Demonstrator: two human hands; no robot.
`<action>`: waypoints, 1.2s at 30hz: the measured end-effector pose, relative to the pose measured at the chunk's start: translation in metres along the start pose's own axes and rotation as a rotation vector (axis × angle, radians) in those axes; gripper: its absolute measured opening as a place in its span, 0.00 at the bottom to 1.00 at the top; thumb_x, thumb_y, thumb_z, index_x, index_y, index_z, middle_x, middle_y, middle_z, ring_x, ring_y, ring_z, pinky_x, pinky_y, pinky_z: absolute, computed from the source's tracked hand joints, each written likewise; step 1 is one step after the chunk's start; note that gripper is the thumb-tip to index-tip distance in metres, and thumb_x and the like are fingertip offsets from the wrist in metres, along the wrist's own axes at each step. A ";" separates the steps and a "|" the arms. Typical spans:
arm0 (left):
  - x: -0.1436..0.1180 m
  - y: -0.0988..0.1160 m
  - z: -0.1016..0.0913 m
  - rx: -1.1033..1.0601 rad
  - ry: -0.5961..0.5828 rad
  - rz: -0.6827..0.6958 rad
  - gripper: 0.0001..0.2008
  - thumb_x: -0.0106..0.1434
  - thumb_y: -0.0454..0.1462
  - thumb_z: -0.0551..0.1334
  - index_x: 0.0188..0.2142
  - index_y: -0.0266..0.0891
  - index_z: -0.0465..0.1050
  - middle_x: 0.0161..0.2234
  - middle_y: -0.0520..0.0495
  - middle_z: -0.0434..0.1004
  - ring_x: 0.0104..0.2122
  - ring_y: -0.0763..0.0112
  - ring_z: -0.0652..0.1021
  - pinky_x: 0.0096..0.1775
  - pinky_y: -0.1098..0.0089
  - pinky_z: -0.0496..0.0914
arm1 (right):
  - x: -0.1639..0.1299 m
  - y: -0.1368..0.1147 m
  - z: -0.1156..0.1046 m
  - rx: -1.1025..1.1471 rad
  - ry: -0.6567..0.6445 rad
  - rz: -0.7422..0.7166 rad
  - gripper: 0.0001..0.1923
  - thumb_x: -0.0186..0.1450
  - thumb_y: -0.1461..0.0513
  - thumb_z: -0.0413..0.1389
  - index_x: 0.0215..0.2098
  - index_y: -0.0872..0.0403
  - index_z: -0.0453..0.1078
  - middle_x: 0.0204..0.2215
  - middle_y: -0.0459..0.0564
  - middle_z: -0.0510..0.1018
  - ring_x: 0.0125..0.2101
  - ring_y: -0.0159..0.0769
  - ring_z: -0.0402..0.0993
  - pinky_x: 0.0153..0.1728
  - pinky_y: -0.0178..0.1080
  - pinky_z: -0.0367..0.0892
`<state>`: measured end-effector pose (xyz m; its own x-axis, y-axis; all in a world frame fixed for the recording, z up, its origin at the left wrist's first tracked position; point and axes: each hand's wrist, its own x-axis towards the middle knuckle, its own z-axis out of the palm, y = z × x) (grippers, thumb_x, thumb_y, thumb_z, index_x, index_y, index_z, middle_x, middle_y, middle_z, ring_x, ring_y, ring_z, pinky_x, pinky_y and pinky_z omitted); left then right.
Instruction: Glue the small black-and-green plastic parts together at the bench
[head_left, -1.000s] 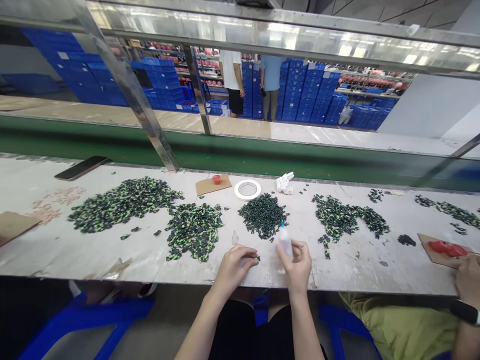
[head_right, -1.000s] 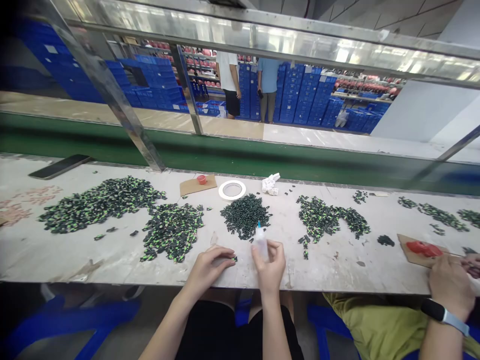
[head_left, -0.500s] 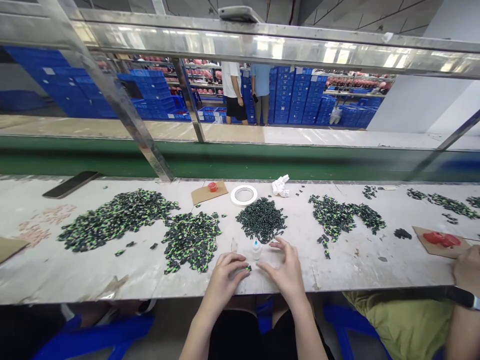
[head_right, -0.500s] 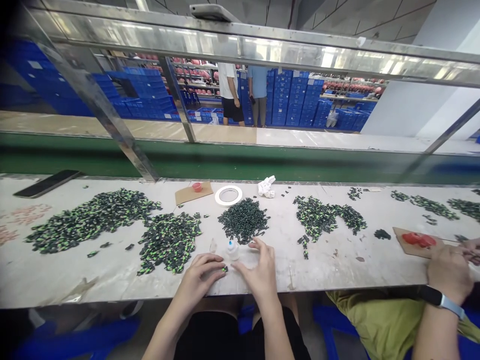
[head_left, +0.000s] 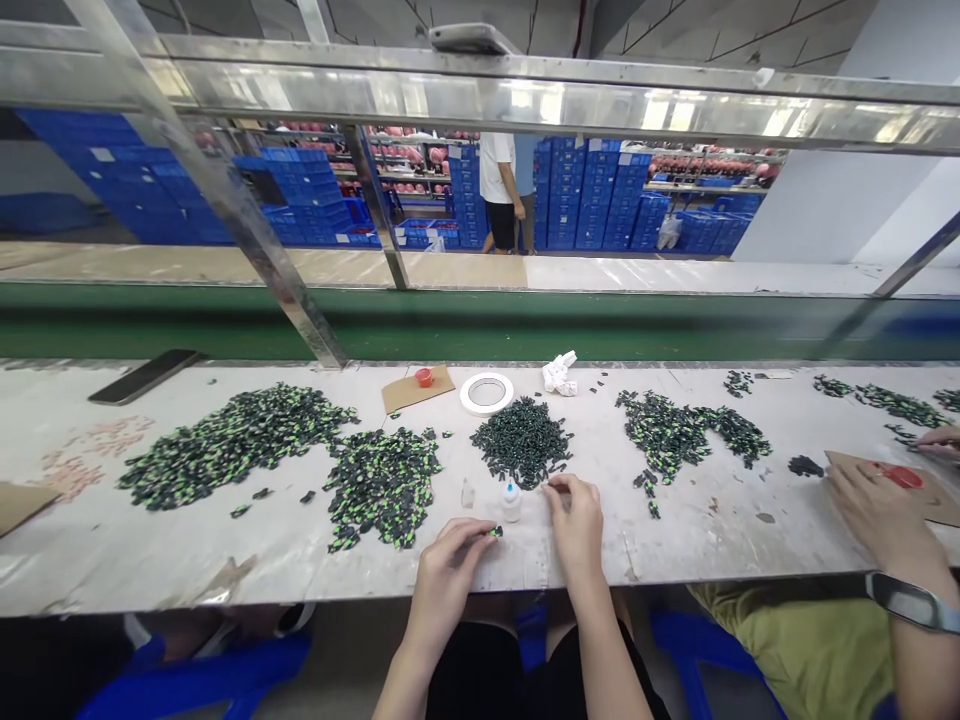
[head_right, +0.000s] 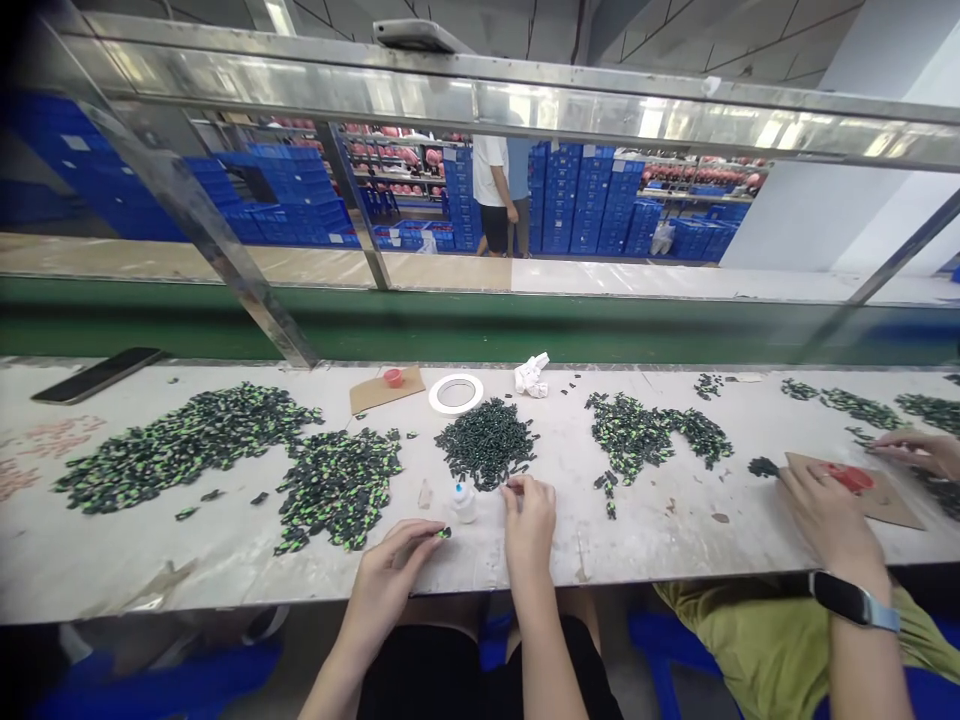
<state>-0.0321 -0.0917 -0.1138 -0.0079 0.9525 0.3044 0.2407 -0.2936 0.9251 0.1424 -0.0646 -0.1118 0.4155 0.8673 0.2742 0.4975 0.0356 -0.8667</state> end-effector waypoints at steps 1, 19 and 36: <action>-0.001 0.004 0.001 -0.004 0.008 0.003 0.07 0.60 0.40 0.62 0.31 0.42 0.79 0.31 0.47 0.80 0.34 0.65 0.80 0.37 0.68 0.76 | -0.002 -0.001 -0.004 0.083 -0.018 0.048 0.13 0.61 0.51 0.55 0.29 0.52 0.73 0.30 0.53 0.79 0.34 0.45 0.73 0.37 0.46 0.68; -0.003 0.025 0.015 -0.004 -0.072 0.092 0.08 0.63 0.37 0.60 0.36 0.41 0.79 0.32 0.45 0.80 0.35 0.64 0.79 0.37 0.65 0.76 | -0.039 -0.024 -0.035 0.294 -0.364 -0.015 0.07 0.60 0.60 0.59 0.33 0.50 0.80 0.29 0.50 0.83 0.31 0.40 0.79 0.33 0.40 0.74; -0.001 0.037 0.006 -0.039 -0.138 0.120 0.07 0.62 0.32 0.61 0.34 0.41 0.80 0.31 0.45 0.81 0.34 0.65 0.79 0.37 0.66 0.76 | -0.035 -0.030 -0.045 0.391 -0.447 -0.003 0.05 0.58 0.60 0.62 0.31 0.50 0.81 0.29 0.51 0.82 0.32 0.39 0.79 0.35 0.39 0.75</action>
<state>-0.0173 -0.1027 -0.0810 0.1529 0.9116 0.3816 0.1943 -0.4063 0.8928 0.1469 -0.1183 -0.0772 0.0109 0.9889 0.1481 0.1453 0.1450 -0.9787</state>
